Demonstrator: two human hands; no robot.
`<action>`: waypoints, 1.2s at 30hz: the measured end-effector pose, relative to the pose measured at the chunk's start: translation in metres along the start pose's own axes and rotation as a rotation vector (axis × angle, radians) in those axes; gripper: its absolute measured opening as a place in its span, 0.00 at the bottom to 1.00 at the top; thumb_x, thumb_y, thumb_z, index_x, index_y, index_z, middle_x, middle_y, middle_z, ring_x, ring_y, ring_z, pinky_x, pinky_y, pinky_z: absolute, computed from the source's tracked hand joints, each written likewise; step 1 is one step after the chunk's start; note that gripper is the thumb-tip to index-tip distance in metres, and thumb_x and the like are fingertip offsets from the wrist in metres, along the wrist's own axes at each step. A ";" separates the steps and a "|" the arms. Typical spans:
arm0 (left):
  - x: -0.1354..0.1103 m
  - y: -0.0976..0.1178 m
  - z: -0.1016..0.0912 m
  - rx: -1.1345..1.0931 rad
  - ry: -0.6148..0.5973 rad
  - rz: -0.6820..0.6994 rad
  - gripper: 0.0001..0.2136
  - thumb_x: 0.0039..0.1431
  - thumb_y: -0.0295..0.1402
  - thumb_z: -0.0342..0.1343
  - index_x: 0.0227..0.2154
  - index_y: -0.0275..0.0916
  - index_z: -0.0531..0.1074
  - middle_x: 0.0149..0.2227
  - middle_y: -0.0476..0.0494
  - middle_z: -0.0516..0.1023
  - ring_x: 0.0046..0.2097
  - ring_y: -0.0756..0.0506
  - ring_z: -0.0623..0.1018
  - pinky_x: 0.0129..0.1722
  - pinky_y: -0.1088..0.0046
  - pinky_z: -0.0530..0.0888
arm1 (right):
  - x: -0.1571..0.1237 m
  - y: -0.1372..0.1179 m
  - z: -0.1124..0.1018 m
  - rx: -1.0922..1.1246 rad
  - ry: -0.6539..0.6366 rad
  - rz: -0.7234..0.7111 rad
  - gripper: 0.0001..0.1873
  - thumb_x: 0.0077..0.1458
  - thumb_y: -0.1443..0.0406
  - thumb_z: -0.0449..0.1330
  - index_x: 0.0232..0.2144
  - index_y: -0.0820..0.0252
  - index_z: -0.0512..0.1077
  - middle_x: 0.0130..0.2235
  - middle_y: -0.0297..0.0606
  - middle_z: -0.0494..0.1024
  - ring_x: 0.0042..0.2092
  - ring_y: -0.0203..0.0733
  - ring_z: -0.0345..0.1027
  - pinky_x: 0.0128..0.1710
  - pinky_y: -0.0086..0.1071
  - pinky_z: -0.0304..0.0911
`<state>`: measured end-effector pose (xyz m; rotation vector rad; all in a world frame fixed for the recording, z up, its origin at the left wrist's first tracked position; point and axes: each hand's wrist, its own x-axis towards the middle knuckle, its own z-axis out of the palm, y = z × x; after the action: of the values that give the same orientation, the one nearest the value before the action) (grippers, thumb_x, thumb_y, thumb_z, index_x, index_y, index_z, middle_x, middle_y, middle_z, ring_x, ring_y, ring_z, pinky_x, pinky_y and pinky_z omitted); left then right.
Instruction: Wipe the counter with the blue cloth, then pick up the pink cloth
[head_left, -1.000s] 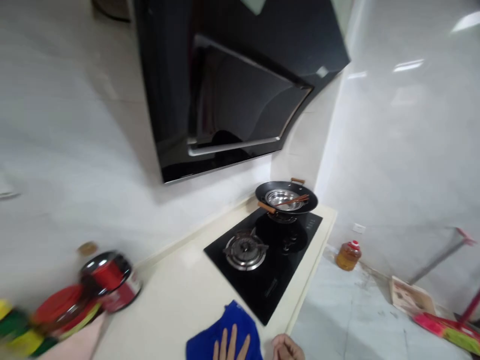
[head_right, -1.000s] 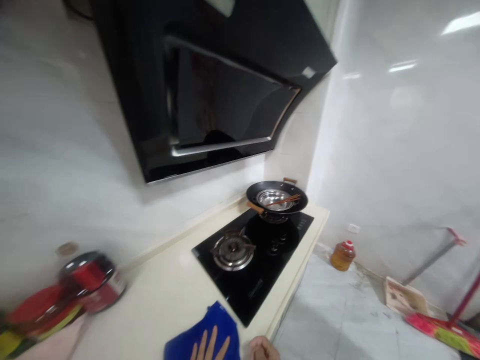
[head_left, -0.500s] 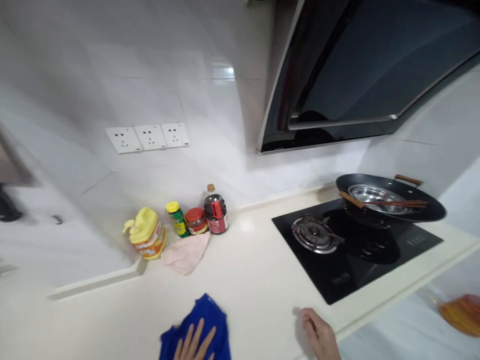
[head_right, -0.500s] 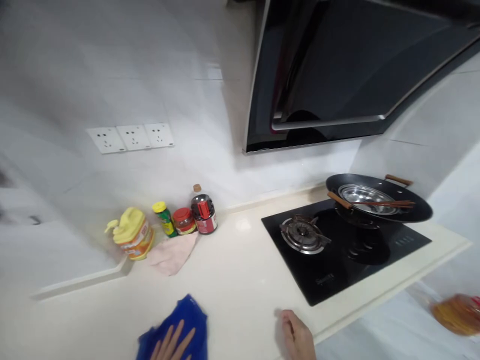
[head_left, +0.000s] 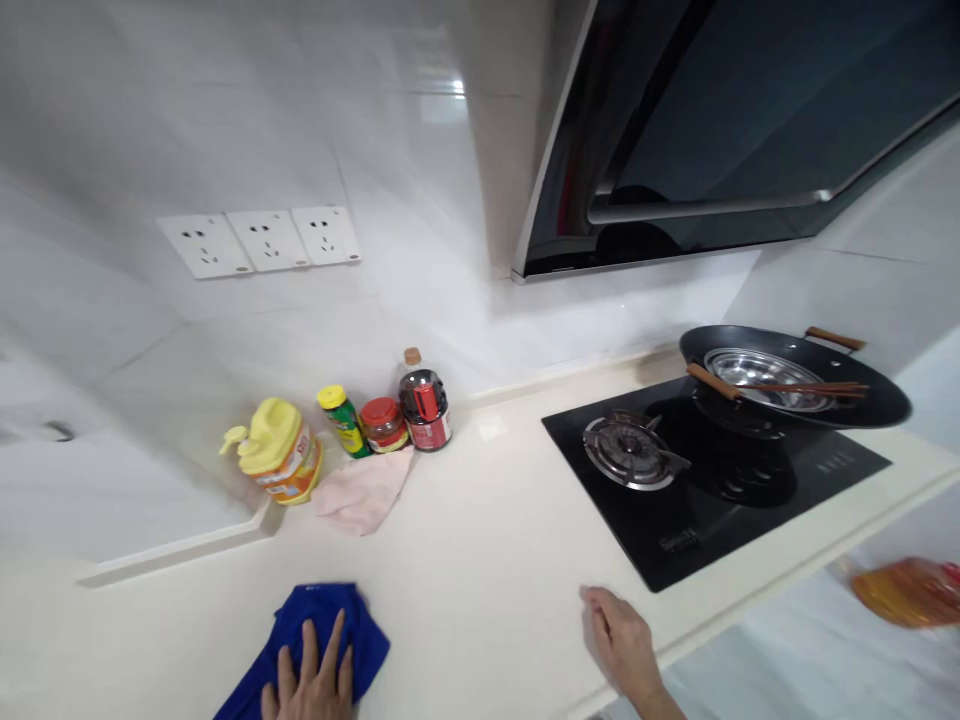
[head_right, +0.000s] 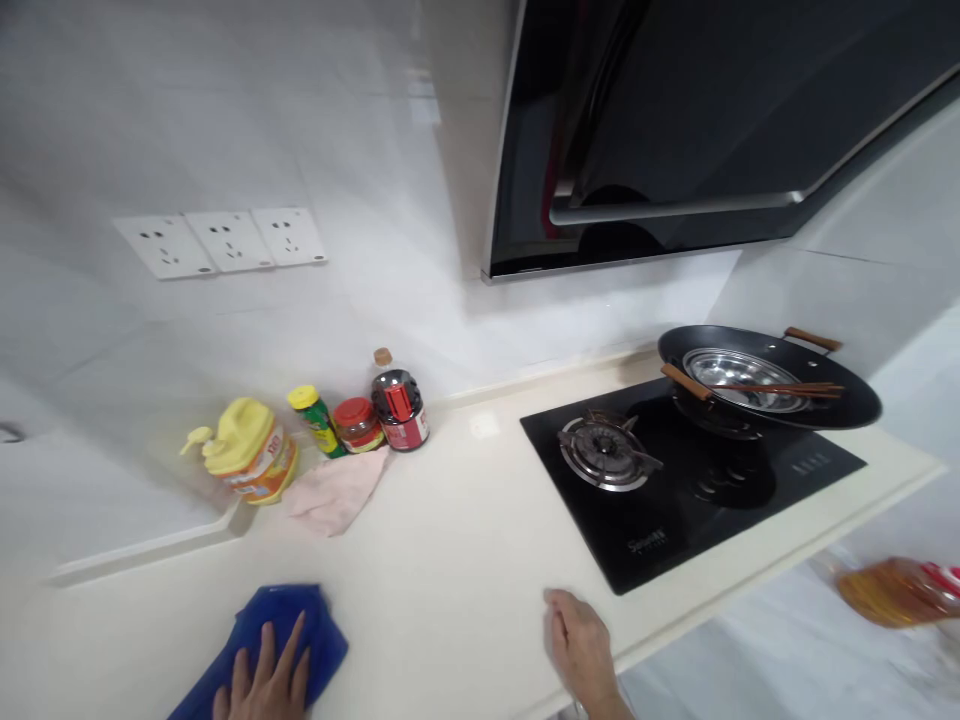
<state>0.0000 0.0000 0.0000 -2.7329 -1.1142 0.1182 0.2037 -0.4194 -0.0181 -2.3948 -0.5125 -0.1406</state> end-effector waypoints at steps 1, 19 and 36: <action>0.010 0.017 -0.004 -0.016 0.028 0.025 0.24 0.70 0.40 0.39 0.67 0.52 0.52 0.71 0.40 0.57 0.69 0.29 0.60 0.63 0.47 0.64 | 0.001 -0.001 0.000 -0.007 0.004 -0.001 0.18 0.64 0.61 0.48 0.42 0.56 0.78 0.40 0.42 0.83 0.39 0.48 0.77 0.42 0.40 0.72; 0.011 0.322 -0.072 -0.652 -0.008 0.701 0.25 0.67 0.42 0.50 0.65 0.55 0.60 0.72 0.38 0.53 0.72 0.25 0.49 0.69 0.36 0.50 | 0.005 -0.009 -0.012 0.057 0.127 0.038 0.17 0.65 0.63 0.46 0.40 0.58 0.74 0.34 0.39 0.81 0.34 0.42 0.75 0.38 0.33 0.71; -0.096 0.018 -0.027 -0.262 0.153 0.515 0.29 0.66 0.33 0.49 0.67 0.61 0.52 0.71 0.48 0.56 0.70 0.35 0.60 0.62 0.47 0.71 | -0.012 0.005 -0.021 -0.058 0.052 0.159 0.24 0.59 0.47 0.51 0.42 0.56 0.78 0.38 0.50 0.82 0.34 0.54 0.77 0.34 0.45 0.71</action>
<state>-0.0519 -0.0835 0.0231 -3.1345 -0.3897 -0.1766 0.1949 -0.4401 -0.0082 -2.4703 -0.2955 -0.1485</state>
